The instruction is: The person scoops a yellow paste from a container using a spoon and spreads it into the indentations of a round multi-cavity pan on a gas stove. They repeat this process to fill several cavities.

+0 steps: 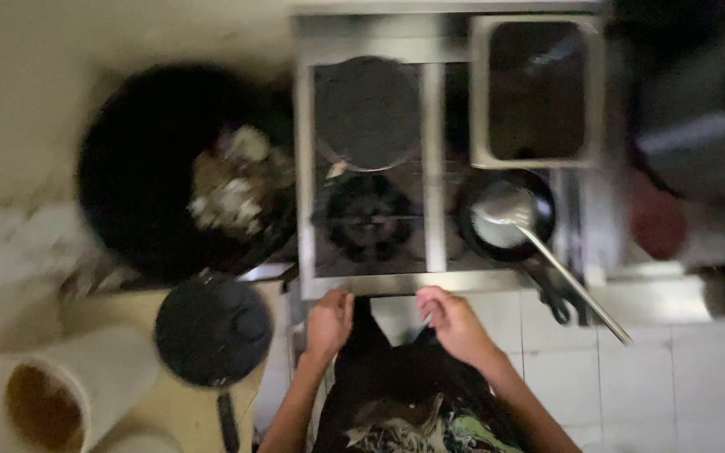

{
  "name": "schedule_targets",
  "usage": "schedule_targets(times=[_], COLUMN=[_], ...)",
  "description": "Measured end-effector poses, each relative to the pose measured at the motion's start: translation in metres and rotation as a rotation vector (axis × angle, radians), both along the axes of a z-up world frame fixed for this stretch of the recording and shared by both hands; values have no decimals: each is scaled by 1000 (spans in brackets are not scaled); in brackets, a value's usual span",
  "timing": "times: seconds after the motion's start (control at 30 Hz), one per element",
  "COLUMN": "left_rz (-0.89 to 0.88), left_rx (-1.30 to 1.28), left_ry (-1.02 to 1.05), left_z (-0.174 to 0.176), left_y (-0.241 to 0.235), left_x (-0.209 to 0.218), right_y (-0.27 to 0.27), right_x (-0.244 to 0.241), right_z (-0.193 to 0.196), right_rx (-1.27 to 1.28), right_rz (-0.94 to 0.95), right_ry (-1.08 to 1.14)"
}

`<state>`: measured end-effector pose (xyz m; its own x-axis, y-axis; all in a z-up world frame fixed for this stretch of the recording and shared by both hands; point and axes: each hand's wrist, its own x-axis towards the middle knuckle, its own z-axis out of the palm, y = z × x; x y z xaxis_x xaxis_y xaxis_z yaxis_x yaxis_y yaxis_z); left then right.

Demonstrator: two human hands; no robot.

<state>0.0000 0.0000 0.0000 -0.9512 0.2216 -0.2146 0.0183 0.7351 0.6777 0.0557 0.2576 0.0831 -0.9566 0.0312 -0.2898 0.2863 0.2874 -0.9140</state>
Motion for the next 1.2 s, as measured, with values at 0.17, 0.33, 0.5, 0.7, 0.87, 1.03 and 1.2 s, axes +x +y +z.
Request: schedule_targets(times=[0.17,0.33,0.5,0.7,0.87,1.03,1.2], left_rz=[-191,-307,-412,-367,-453,-320,-890], left_rx=[-71,-55,-4,-409,-740,-995,-537], left_ry=[102,331,23,-300,-609,-955,-789], left_z=[-2,14,17,-23,-114,-170,-242], left_y=[78,184,269,300,296,373,467], left_x=[24,77,157,219,248,330,368], right_y=[89,192,292,418,523,643,767], right_x=[106,262,409,464,435,413,446], right_z=[44,35,19,71,136,169,145], right_rx=[73,62,-141,61,127,294,339], right_rz=[-110,-388,-756,-972,-904,-795,-902], right_ry=[-67,-57,176,172,389,466,310])
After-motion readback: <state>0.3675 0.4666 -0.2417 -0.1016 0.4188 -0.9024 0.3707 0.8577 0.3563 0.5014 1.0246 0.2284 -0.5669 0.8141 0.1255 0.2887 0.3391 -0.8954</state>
